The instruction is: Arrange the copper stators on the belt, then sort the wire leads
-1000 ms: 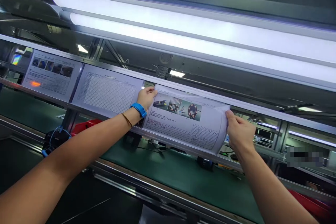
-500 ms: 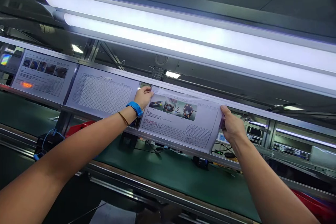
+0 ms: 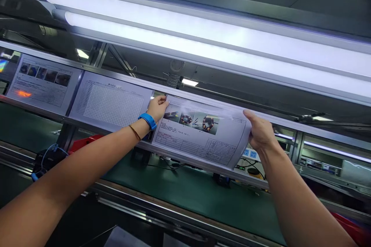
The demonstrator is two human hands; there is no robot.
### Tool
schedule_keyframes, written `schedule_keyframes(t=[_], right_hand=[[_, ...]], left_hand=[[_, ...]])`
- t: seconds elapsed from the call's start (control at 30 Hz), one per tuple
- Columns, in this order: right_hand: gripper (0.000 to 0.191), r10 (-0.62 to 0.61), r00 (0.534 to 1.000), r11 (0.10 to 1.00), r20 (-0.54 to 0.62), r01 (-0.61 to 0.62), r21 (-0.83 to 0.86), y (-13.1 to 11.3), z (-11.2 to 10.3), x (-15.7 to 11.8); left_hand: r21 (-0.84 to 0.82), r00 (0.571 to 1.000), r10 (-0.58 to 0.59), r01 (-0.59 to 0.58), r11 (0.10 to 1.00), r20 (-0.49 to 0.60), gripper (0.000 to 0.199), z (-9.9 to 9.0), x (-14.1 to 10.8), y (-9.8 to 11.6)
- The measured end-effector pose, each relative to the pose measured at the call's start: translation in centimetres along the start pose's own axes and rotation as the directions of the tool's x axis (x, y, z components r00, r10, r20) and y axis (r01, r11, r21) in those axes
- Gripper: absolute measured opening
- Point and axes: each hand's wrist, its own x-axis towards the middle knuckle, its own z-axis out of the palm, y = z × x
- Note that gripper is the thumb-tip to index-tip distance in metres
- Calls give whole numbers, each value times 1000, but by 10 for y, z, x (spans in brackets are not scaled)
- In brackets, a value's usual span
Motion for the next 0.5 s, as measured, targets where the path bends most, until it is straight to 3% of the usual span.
schedule_keyframes(t=[0.07,0.17,0.37,0.5], right_hand=[[24,-15,998,998,-54,11,-66,4,2,0],[16,-69,994,989,-84,57,-135,14,5,4],[37,-258,962,959,-86,244,-143,35,3,15],[46,-298,953,952,-59,293,-84,42,1,18]], left_hand=[[2,1000,8,-8,1000,-4,16,0,1,-3],[4,1000,18,-18,1000,-21,16,0,3,-6],[-5,998,32,-32,999,-62,16,2,3,-8],[-7,997,36,-36,999,-73,15,3,0,-6]])
